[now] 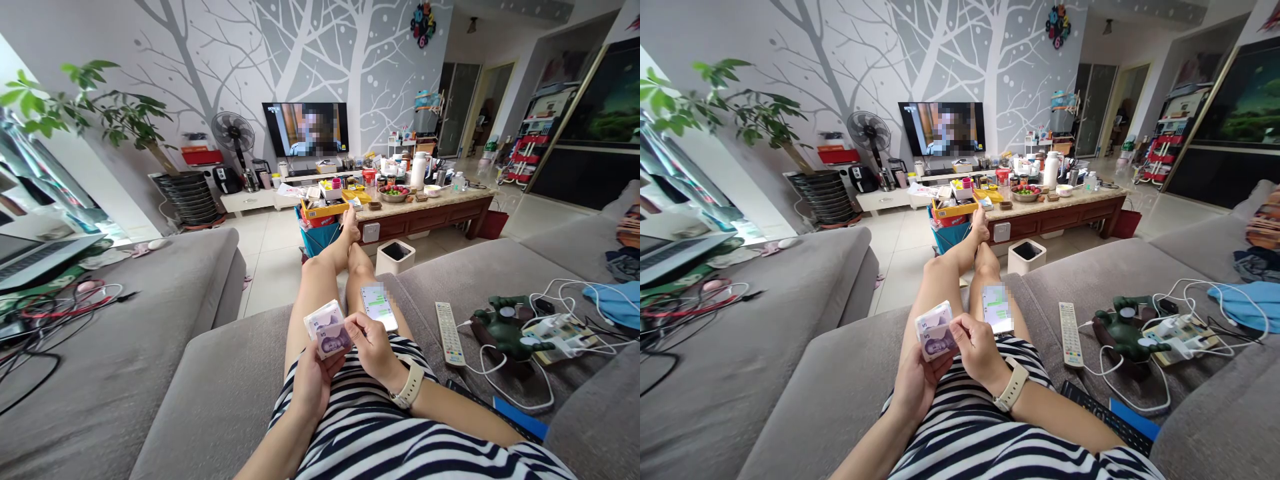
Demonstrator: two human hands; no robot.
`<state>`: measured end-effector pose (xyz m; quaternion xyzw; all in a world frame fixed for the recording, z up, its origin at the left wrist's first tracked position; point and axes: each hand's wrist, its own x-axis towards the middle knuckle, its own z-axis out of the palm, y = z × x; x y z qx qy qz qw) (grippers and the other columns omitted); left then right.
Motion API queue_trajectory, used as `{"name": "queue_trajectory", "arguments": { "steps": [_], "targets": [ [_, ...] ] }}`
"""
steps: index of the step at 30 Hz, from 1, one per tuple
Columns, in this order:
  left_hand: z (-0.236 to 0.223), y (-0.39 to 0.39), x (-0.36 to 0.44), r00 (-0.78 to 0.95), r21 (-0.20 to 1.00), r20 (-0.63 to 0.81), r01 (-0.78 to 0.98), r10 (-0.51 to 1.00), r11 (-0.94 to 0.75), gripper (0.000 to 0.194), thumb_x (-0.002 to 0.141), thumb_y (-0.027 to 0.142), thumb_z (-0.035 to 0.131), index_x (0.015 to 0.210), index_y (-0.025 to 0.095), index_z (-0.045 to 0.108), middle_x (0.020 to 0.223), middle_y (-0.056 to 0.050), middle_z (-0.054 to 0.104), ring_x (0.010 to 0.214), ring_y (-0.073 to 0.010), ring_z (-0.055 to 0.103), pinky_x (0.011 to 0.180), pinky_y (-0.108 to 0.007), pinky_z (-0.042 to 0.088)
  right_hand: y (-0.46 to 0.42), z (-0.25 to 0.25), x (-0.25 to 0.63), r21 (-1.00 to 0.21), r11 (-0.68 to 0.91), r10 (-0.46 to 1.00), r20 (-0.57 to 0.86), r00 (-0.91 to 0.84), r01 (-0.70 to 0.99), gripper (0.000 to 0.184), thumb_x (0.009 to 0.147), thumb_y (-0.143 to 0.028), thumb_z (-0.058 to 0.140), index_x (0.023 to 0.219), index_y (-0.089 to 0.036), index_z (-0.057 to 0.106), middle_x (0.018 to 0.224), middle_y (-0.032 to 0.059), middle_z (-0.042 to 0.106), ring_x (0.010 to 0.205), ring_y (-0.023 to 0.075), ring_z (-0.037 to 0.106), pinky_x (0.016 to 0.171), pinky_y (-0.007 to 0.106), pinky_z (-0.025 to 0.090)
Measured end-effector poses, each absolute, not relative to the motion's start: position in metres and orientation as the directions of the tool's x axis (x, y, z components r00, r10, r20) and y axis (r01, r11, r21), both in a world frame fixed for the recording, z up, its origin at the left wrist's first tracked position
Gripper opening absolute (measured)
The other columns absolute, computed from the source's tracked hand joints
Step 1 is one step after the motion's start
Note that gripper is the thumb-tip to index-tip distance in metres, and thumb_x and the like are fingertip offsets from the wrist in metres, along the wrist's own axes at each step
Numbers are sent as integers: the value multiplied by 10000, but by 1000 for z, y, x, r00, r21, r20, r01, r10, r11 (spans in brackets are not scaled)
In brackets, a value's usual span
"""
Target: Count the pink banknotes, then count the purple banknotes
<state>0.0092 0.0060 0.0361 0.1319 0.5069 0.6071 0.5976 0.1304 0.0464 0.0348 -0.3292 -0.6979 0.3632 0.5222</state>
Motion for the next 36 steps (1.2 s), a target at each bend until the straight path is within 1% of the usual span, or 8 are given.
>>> {"name": "queue_trajectory", "arguments": {
  "steps": [5,11,16,25,30,36],
  "targets": [
    [39,6,11,-266,779,-441,-587,857,219,338,839,232,441,1101,103,611,890,-120,744,750,-192,721,627,-253,545,47,35,130,-849,521,841,490,-230,93,309,961,-380,425,796,-182,597,645,-10,539,595,128,485,565,230,371],
    [43,4,13,-263,779,-436,-589,860,215,326,864,253,430,1092,108,613,926,-123,744,752,-183,723,620,-238,543,48,35,130,-858,506,849,480,-221,82,307,957,-382,436,787,-181,594,609,-22,499,570,123,465,554,231,359],
    [41,3,13,-270,790,-417,-580,868,199,351,873,290,438,1133,117,599,931,-119,741,759,-190,723,624,-247,545,48,34,131,-859,503,850,474,-228,89,320,959,-395,429,790,-177,593,621,-19,512,576,124,469,559,233,363],
    [35,5,9,-244,772,-439,-595,864,224,356,854,290,469,1121,108,619,941,-131,742,774,-192,723,655,-259,550,48,33,129,-859,506,850,480,-217,82,313,958,-389,434,784,-179,588,638,-14,531,603,130,492,573,235,374],
    [32,6,9,-252,777,-445,-586,859,230,368,848,274,462,1135,98,612,896,-134,745,772,-202,723,666,-276,552,50,30,129,-865,495,856,470,-213,82,312,955,-389,436,784,-176,586,645,-12,536,607,130,496,573,235,379],
    [32,5,9,-242,780,-433,-583,868,226,345,855,273,455,1106,97,614,902,-131,746,777,-194,724,667,-257,553,50,30,129,-872,483,863,459,-211,76,308,955,-388,441,788,-174,587,652,-11,539,615,130,501,578,232,380]
  ]
}}
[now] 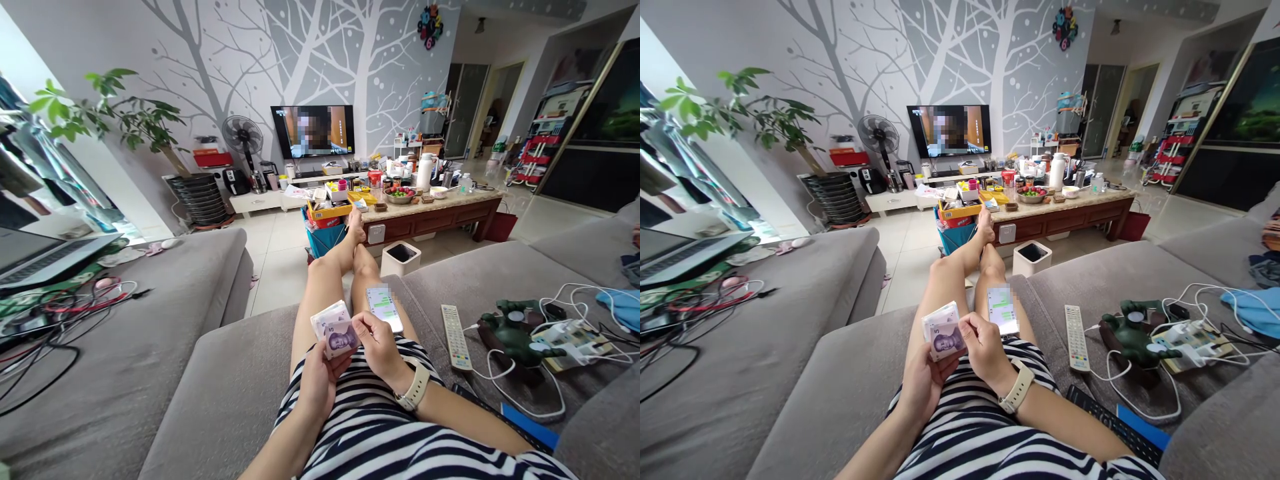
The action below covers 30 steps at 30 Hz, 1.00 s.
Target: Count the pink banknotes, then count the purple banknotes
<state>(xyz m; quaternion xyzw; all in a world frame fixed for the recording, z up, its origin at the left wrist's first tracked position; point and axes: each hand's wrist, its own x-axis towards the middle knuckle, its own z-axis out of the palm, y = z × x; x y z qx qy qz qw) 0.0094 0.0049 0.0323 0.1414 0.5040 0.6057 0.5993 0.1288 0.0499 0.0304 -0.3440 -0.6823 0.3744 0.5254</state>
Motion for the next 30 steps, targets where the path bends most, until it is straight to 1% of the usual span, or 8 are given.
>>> {"name": "queue_trajectory", "arguments": {
  "steps": [5,11,21,25,30],
  "targets": [
    [34,4,10,-263,778,-443,-588,857,221,363,854,263,459,1145,97,599,918,-134,744,773,-196,724,670,-269,559,48,32,129,-875,480,864,458,-210,68,320,956,-403,437,779,-179,582,636,-19,516,594,127,481,567,233,376],
    [33,5,9,-249,768,-453,-596,856,233,384,854,278,460,1166,103,603,979,-141,738,788,-196,724,662,-264,556,48,33,129,-872,483,861,459,-219,73,324,957,-411,432,780,-183,579,626,-18,512,588,131,482,565,236,374],
    [31,6,7,-223,770,-429,-598,875,225,352,857,289,465,1120,119,627,939,-122,746,819,-202,724,673,-259,558,42,35,130,-865,497,854,475,-214,64,314,963,-375,429,764,-180,574,619,-23,496,578,122,466,562,236,350],
    [31,6,7,-216,767,-434,-597,874,233,343,858,292,464,1098,115,633,934,-127,746,796,-193,725,648,-241,552,43,35,130,-866,496,856,473,-211,70,324,964,-383,424,761,-178,571,627,-20,500,590,124,472,570,238,356],
    [31,5,9,-244,767,-437,-605,866,216,335,857,275,458,1099,104,615,895,-127,745,753,-192,723,625,-247,552,46,33,130,-874,481,864,460,-207,68,326,960,-383,428,761,-173,578,614,-24,485,571,120,457,550,236,345]
  ]
}}
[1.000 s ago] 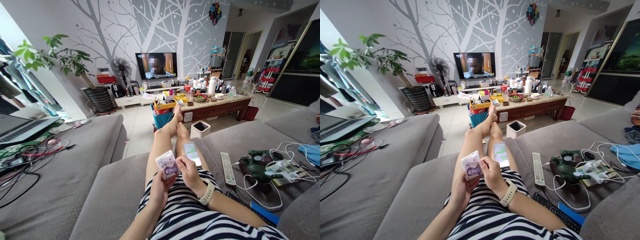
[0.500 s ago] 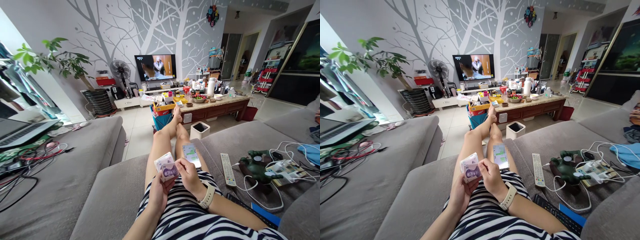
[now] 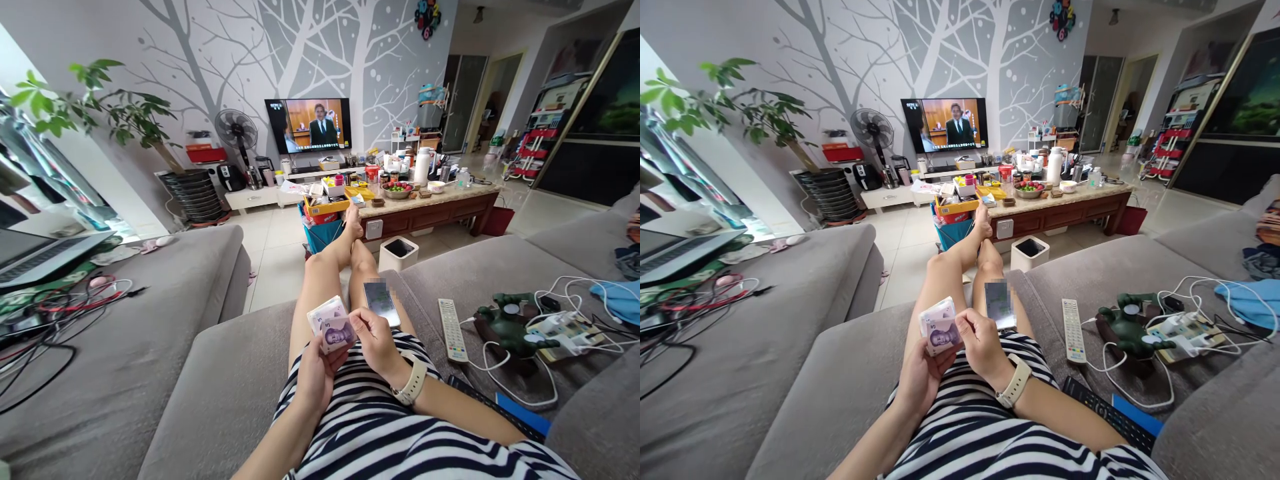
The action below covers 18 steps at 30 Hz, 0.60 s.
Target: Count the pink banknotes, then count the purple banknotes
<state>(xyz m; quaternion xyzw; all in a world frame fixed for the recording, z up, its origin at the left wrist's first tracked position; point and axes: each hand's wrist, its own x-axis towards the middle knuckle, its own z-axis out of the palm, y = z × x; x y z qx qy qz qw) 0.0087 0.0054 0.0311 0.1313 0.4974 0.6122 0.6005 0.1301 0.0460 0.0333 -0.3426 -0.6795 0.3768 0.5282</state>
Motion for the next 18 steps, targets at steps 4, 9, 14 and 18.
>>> {"name": "queue_trajectory", "arguments": {
  "steps": [4,9,14,18],
  "targets": [
    [31,5,9,-243,755,-447,-619,861,217,323,853,254,458,1098,112,614,859,-103,744,726,-175,719,615,-233,548,46,31,131,-880,472,868,451,-205,61,316,956,-381,440,769,-170,585,620,-23,500,574,117,462,553,232,351],
    [29,6,8,-237,745,-445,-633,864,210,307,843,246,467,1071,116,626,844,-93,743,697,-165,712,604,-228,545,46,28,131,-886,461,875,443,-195,55,271,945,-367,465,813,-172,600,655,-15,543,598,120,490,573,227,372],
    [29,6,9,-240,742,-446,-639,862,206,307,839,240,463,1070,114,623,856,-90,743,687,-168,713,600,-238,550,46,30,132,-883,465,874,444,-197,72,264,942,-361,470,804,-172,594,653,-14,545,606,124,500,583,227,380],
    [30,6,9,-247,745,-455,-633,856,213,306,837,238,458,1060,110,625,842,-92,744,696,-173,716,611,-243,554,45,31,132,-881,467,872,446,-202,72,275,940,-360,473,775,-170,584,646,-13,546,608,124,502,586,226,380]
  ]
}}
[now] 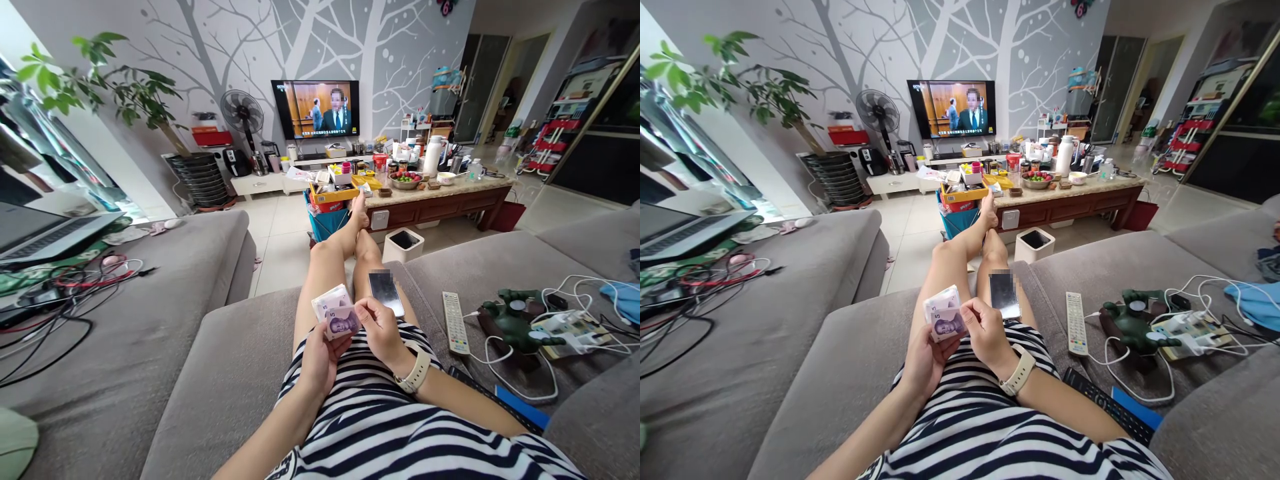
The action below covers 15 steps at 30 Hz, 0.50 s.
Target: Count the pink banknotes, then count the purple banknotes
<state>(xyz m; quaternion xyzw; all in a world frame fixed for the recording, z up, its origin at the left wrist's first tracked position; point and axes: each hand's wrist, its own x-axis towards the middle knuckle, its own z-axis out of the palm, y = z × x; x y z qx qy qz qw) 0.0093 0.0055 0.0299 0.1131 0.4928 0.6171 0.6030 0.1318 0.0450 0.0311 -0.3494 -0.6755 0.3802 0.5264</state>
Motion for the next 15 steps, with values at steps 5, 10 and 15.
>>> {"name": "queue_trajectory", "arguments": {
  "steps": [5,10,15],
  "targets": [
    [28,7,8,-241,748,-453,-626,858,219,316,831,234,452,1056,100,630,839,-108,745,725,-179,720,631,-244,556,45,30,131,-879,471,870,447,-209,78,298,942,-371,471,746,-172,573,619,-22,524,584,120,484,572,227,365],
    [28,7,7,-235,739,-454,-638,859,217,313,820,236,469,1051,110,639,855,-97,744,715,-170,714,630,-246,557,47,30,133,-874,482,862,459,-215,69,319,946,-381,474,720,-173,562,600,-29,499,569,112,465,557,226,346],
    [35,6,13,-217,700,-402,-699,890,146,293,814,272,509,1005,106,656,868,-97,739,720,-174,702,632,-265,564,43,28,133,-876,476,829,476,-294,-77,376,962,-405,436,694,-177,569,538,-34,491,503,107,463,532,231,354]
  ]
}}
